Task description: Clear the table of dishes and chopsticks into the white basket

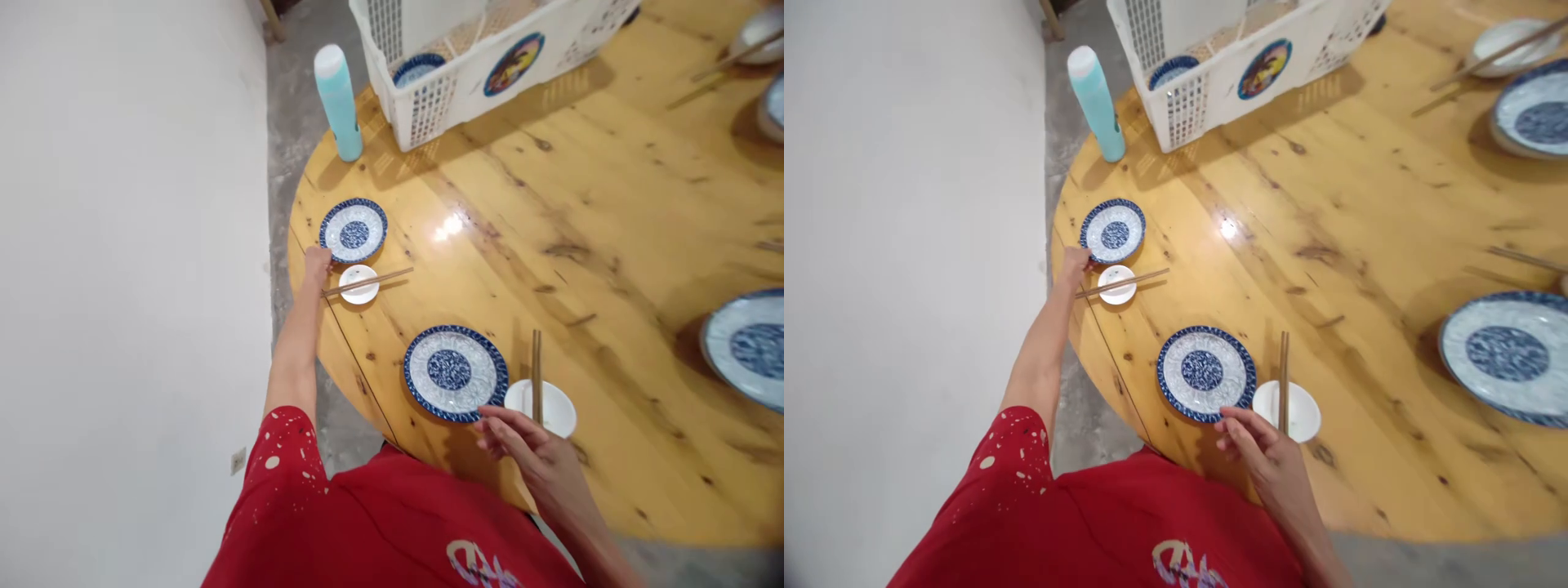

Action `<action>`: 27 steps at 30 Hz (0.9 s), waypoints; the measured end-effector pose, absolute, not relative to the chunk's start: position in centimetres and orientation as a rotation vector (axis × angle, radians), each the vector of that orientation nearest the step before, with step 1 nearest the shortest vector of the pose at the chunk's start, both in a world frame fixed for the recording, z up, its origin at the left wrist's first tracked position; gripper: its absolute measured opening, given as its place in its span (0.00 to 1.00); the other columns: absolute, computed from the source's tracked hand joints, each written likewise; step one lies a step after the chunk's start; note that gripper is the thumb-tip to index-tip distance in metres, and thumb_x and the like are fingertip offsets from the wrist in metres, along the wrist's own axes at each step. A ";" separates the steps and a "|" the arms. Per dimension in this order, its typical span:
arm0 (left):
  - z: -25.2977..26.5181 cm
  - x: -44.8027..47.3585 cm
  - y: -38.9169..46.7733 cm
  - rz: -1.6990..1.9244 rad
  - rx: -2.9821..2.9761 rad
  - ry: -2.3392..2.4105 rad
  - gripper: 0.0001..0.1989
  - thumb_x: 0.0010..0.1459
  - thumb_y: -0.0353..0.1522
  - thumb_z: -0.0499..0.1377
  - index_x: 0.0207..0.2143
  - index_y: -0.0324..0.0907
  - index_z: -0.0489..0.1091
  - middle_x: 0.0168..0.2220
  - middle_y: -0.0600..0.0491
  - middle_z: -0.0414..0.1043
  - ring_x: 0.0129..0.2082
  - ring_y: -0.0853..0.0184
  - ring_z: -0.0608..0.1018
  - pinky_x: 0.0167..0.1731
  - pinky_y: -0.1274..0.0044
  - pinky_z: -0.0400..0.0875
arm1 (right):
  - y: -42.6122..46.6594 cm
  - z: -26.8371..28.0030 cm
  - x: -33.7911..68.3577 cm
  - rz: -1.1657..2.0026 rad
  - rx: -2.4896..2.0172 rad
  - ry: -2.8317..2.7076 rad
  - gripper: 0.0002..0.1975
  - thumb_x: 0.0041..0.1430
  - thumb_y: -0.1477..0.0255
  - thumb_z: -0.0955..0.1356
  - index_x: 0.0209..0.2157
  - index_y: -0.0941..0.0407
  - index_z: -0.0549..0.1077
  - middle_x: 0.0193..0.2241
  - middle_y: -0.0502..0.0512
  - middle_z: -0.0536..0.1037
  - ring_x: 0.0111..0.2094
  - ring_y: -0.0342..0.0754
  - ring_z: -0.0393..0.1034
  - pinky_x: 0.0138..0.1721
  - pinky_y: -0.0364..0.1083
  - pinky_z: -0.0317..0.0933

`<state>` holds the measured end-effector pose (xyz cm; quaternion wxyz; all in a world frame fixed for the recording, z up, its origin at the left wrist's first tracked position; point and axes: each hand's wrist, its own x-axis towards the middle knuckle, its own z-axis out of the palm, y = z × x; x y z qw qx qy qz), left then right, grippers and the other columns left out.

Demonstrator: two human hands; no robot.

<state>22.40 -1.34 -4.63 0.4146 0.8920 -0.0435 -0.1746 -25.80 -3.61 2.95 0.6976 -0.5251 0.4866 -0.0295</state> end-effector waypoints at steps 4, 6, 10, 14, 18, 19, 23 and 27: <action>-4.1 21.6 -2.1 -0.491 2.204 -0.083 0.11 0.62 0.19 0.51 0.26 0.36 0.62 0.26 0.53 0.67 0.33 0.69 0.75 0.39 0.72 0.69 | -3.3 3.3 -26.0 -0.121 -1.173 1.105 0.28 0.50 0.44 0.73 0.39 0.54 0.77 0.32 0.59 0.81 0.28 0.50 0.75 0.29 0.47 0.71; -3.2 21.0 -2.0 -0.452 2.170 -0.120 0.13 0.63 0.19 0.51 0.26 0.37 0.60 0.26 0.55 0.64 0.32 0.72 0.71 0.40 0.73 0.68 | -3.2 3.3 -26.2 -0.153 -1.162 1.099 0.28 0.51 0.45 0.73 0.40 0.55 0.77 0.32 0.58 0.81 0.28 0.49 0.75 0.29 0.46 0.71; -0.1 18.7 -0.2 -0.405 2.093 -0.231 0.13 0.66 0.22 0.53 0.27 0.37 0.61 0.25 0.59 0.59 0.28 0.76 0.66 0.40 0.76 0.67 | -3.5 3.3 -26.5 -0.235 -1.153 1.099 0.26 0.53 0.47 0.74 0.40 0.56 0.78 0.31 0.58 0.81 0.28 0.48 0.75 0.29 0.45 0.71; 2.7 14.0 3.1 -0.417 2.015 -0.351 0.10 0.64 0.27 0.57 0.27 0.37 0.64 0.24 0.59 0.61 0.25 0.76 0.66 0.33 0.81 0.65 | -4.5 3.3 -26.0 -0.356 -1.156 1.090 0.25 0.53 0.48 0.74 0.39 0.57 0.78 0.30 0.57 0.81 0.27 0.47 0.75 0.28 0.45 0.71; 3.0 6.7 6.2 -0.589 1.908 -0.452 0.12 0.56 0.37 0.62 0.25 0.41 0.66 0.22 0.59 0.62 0.23 0.72 0.65 0.26 0.80 0.61 | -5.6 3.3 -24.7 -0.428 -1.165 1.049 0.26 0.54 0.48 0.74 0.41 0.57 0.77 0.33 0.56 0.81 0.26 0.45 0.75 0.27 0.44 0.71; 2.7 4.9 6.7 -0.650 1.893 -0.475 0.12 0.55 0.38 0.62 0.25 0.41 0.66 0.22 0.59 0.62 0.23 0.72 0.65 0.26 0.79 0.60 | -5.7 3.2 -24.4 -0.425 -1.171 1.039 0.26 0.55 0.48 0.73 0.42 0.57 0.76 0.34 0.56 0.81 0.26 0.45 0.75 0.27 0.44 0.70; 0.3 -1.1 7.9 -0.834 1.929 -0.563 0.15 0.56 0.40 0.58 0.23 0.43 0.60 0.22 0.59 0.56 0.23 0.71 0.60 0.25 0.78 0.56 | -5.8 1.6 -24.1 -0.376 -1.235 1.047 0.27 0.56 0.46 0.70 0.41 0.56 0.74 0.29 0.53 0.78 0.25 0.47 0.74 0.25 0.44 0.68; -1.9 -3.6 8.0 -0.872 2.022 -0.667 0.17 0.59 0.39 0.54 0.22 0.44 0.53 0.22 0.59 0.51 0.24 0.71 0.58 0.26 0.77 0.51 | -5.6 -0.8 -24.8 -0.321 -1.421 1.116 0.20 0.57 0.52 0.68 0.28 0.55 0.69 0.21 0.50 0.72 0.23 0.47 0.70 0.24 0.44 0.64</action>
